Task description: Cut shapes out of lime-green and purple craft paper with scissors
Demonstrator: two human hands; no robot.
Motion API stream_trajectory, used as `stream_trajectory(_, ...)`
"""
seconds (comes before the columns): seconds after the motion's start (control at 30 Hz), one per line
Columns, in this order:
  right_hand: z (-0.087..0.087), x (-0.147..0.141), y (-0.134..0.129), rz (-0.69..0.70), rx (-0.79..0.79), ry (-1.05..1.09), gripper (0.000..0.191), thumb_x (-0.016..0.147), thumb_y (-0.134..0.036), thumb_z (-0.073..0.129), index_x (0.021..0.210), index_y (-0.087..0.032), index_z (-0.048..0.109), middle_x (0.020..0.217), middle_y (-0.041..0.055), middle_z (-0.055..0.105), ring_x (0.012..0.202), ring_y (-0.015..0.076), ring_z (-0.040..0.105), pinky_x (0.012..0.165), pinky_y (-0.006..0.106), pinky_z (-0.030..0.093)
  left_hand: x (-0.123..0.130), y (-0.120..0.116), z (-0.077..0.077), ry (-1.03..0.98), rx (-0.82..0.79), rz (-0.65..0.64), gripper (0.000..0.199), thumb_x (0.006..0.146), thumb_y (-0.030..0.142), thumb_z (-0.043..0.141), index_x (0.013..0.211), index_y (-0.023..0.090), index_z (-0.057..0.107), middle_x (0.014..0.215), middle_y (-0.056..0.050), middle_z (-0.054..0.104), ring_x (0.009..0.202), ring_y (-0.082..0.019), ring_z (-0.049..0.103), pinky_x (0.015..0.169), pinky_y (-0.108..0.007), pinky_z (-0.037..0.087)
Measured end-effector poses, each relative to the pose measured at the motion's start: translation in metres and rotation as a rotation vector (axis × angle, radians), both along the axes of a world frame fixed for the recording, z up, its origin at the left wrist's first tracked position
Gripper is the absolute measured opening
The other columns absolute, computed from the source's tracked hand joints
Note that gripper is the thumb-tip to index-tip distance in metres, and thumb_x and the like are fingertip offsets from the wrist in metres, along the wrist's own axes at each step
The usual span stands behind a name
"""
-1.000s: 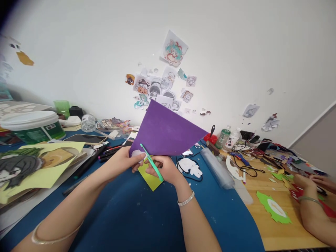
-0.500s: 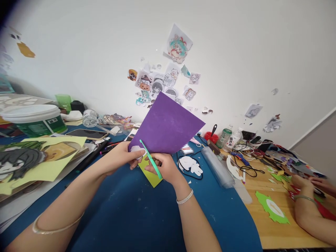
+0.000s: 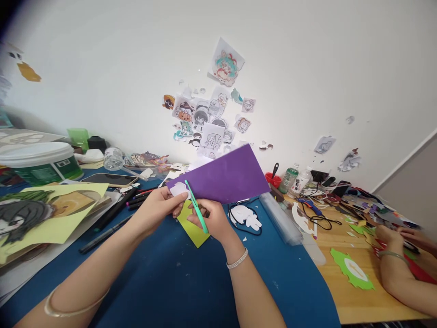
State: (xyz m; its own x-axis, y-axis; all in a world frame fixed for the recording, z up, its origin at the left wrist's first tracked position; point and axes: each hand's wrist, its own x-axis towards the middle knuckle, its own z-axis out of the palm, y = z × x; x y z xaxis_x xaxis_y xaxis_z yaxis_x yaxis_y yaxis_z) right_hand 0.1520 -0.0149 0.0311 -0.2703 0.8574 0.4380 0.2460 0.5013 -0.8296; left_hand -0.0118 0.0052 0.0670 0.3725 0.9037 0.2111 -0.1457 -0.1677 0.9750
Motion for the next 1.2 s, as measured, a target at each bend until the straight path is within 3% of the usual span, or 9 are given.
stream_trajectory(0.23, -0.003, -0.008, 0.0, -0.017, 0.06, 0.065, 0.031, 0.072, -0.042, 0.061, 0.087, -0.015, 0.058, 0.065, -0.0007, 0.047, 0.055, 0.01, 0.043, 0.052, 0.024, 0.04, 0.006, -0.005, -0.002, 0.02, 0.066, 0.102, 0.021, 0.07, 0.032, 0.06, 0.063, 0.016, 0.048, 0.04, 0.007, 0.044, 0.039, -0.007, 0.039, 0.042, -0.019, 0.031)
stream_trajectory(0.57, -0.007, -0.013, 0.001, -0.05, 0.083, 0.085, 0.033, 0.073, -0.043, 0.059, 0.092, -0.015, 0.058, 0.065, -0.0002, 0.049, 0.052, 0.0093, 0.043, 0.048, 0.023, 0.042, 0.008, -0.005, -0.003, -0.004, 0.084, 0.108, 0.022, 0.072, 0.034, 0.058, 0.064, 0.017, 0.047, 0.044, 0.007, 0.046, 0.039, -0.007, 0.041, 0.043, -0.02, 0.033)
stream_trajectory(0.8, -0.003, -0.011, -0.002, -0.014, 0.03, 0.118, 0.029, 0.075, -0.04, 0.059, 0.091, -0.015, 0.056, 0.069, 0.0018, 0.053, 0.056, 0.0104, 0.047, 0.049, 0.022, 0.043, 0.012, -0.007, -0.002, 0.017, 0.2, 0.135, 0.023, 0.077, 0.037, 0.051, 0.066, 0.018, 0.043, 0.054, 0.004, 0.052, 0.044, -0.008, 0.047, 0.047, -0.022, 0.039)
stream_trajectory(1.2, -0.002, -0.008, -0.002, -0.018, 0.064, 0.052, 0.033, 0.073, -0.046, 0.059, 0.086, -0.016, 0.056, 0.066, 0.0008, 0.049, 0.056, 0.0111, 0.043, 0.052, 0.024, 0.039, 0.009, -0.006, -0.001, 0.112, 0.199, 0.124, 0.025, 0.075, 0.037, 0.052, 0.062, 0.019, 0.042, 0.043, 0.006, 0.047, 0.038, -0.008, 0.043, 0.043, -0.02, 0.034)
